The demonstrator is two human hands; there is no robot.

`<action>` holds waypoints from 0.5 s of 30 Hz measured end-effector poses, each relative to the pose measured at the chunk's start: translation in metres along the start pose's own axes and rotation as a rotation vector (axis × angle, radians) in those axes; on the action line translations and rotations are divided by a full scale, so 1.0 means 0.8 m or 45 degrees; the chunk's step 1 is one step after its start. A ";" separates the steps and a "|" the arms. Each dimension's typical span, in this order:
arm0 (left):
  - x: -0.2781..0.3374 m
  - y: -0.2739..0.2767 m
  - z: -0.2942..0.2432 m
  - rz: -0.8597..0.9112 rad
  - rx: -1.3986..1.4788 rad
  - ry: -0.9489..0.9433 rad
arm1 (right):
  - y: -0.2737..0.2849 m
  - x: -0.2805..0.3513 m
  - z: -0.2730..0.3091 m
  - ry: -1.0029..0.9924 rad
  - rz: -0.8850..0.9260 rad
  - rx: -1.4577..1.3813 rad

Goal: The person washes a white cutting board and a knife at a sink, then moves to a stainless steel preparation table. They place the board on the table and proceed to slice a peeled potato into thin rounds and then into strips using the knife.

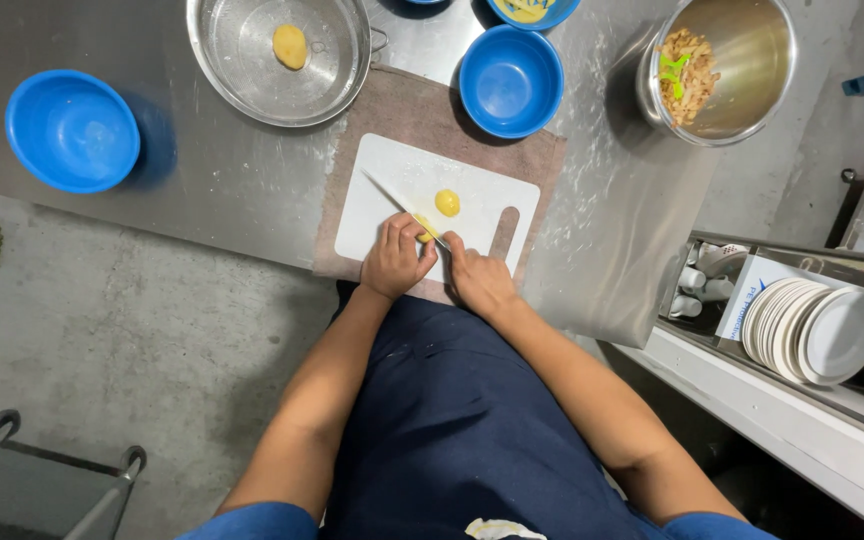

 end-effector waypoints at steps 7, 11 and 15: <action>0.003 -0.001 0.002 0.016 0.031 0.035 | 0.015 0.007 0.010 -0.001 0.016 -0.020; 0.007 -0.007 0.005 0.031 0.018 0.056 | 0.013 0.008 0.010 -0.064 0.081 0.002; 0.009 -0.008 0.007 0.043 0.018 0.078 | 0.009 0.008 0.006 -0.100 0.099 0.016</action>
Point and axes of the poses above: each hand's wrist, its own x-axis away from the middle knuckle, its own y-axis out of the back of the hand, z = x × y, the point moved 7 cm from there along -x, towards the middle knuckle, and after that the axes turned 4 degrees about -y, right-handed, at the moved point
